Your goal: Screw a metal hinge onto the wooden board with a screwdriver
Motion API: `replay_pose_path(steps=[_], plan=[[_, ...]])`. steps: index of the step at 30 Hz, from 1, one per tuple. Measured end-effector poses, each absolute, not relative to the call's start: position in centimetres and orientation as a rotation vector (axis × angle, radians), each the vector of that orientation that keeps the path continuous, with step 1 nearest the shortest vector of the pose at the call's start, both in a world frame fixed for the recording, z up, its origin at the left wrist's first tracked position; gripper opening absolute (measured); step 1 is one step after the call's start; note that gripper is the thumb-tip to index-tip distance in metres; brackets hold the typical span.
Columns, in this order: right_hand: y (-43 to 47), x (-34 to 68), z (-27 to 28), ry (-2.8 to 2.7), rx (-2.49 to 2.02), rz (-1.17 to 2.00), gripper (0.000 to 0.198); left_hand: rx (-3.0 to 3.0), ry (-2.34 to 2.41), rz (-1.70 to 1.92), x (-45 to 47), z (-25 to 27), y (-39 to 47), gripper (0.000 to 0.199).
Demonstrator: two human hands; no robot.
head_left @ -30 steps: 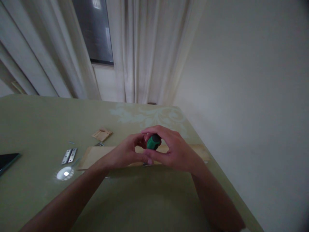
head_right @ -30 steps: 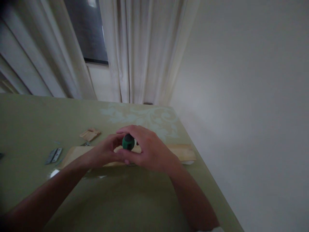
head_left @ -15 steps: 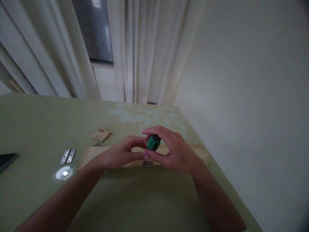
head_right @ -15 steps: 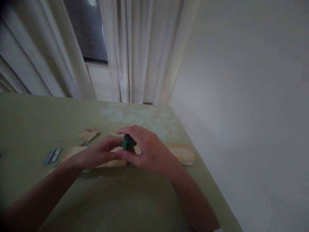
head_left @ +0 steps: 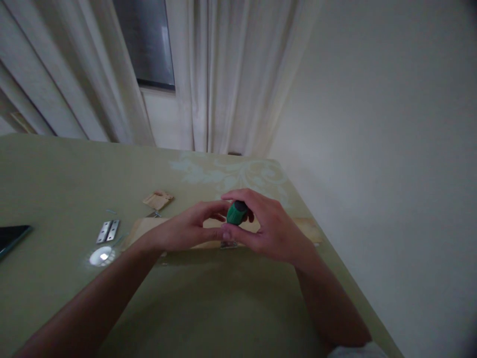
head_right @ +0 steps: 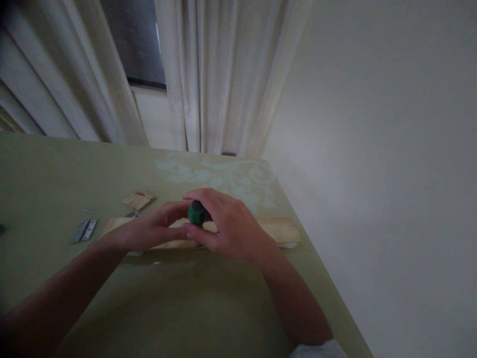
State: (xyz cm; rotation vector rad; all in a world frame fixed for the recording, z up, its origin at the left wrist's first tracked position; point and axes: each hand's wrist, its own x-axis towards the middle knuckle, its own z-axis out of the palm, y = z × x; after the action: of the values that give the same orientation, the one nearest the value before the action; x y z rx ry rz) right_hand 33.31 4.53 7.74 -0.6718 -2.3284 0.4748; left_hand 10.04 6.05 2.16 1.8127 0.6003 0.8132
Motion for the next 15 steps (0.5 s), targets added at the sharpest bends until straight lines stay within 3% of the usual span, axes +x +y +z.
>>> replay_pose_path(steps=[3,7,12,15], plan=[[4.59,33.28,7.7,-2.322,-0.655,0.46,0.047,1.856,0.658,0.818,9.92,2.21,5.87,0.022],[4.68,33.27,7.44,-2.32,-0.655,0.487,0.045,1.79,0.676,0.887,9.79,1.88,5.85,0.058],[4.65,33.34,7.35,-2.324,-0.676,0.477,0.05,1.882,0.66,0.762,9.72,2.24,5.81,0.029],[4.6,33.29,7.55,-2.335,-0.664,0.497,0.044,1.851,0.723,0.855,9.75,2.42,5.69,0.054]])
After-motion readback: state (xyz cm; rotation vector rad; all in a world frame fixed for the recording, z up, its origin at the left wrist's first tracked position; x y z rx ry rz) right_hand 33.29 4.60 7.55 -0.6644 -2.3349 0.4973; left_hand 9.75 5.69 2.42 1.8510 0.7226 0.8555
